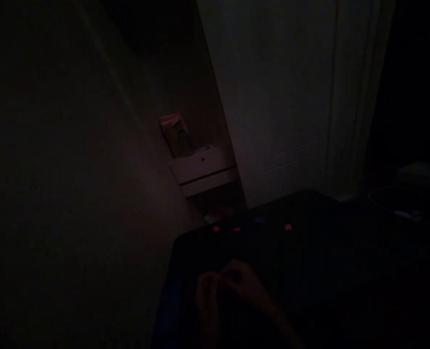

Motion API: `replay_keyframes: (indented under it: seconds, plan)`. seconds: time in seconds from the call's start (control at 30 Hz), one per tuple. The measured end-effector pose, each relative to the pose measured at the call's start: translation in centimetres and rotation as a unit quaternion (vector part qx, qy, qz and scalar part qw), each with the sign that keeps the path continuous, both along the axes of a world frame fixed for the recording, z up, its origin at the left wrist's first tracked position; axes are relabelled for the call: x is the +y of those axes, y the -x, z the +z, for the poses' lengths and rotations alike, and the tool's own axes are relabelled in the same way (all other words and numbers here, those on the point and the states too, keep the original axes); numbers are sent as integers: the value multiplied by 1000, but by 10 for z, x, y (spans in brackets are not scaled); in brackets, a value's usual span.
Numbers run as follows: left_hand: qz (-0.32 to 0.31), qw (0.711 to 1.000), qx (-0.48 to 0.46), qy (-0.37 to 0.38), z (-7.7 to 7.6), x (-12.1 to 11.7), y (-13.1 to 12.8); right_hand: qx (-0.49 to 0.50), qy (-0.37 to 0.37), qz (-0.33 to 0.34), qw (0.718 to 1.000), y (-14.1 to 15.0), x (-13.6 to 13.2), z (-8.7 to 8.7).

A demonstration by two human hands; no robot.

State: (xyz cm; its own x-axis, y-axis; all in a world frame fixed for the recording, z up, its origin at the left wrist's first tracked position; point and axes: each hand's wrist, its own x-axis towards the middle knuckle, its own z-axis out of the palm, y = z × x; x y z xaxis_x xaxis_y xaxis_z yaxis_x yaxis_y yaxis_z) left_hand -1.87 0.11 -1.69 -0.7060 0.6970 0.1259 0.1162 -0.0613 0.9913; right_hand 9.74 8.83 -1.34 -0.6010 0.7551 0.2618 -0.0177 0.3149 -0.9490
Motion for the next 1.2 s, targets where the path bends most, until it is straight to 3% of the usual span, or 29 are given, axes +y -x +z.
replay_keyframes:
  seconds: [0.4, 1.2]
  plan:
    - [-32, 997, -61, -25, 0, -1, -5, 12, 32, -36, 999, 5, -1, 4]
    - [-43, 997, -61, -20, 5, -2, -7, 12, 27, -35, 999, 5, 1, -1]
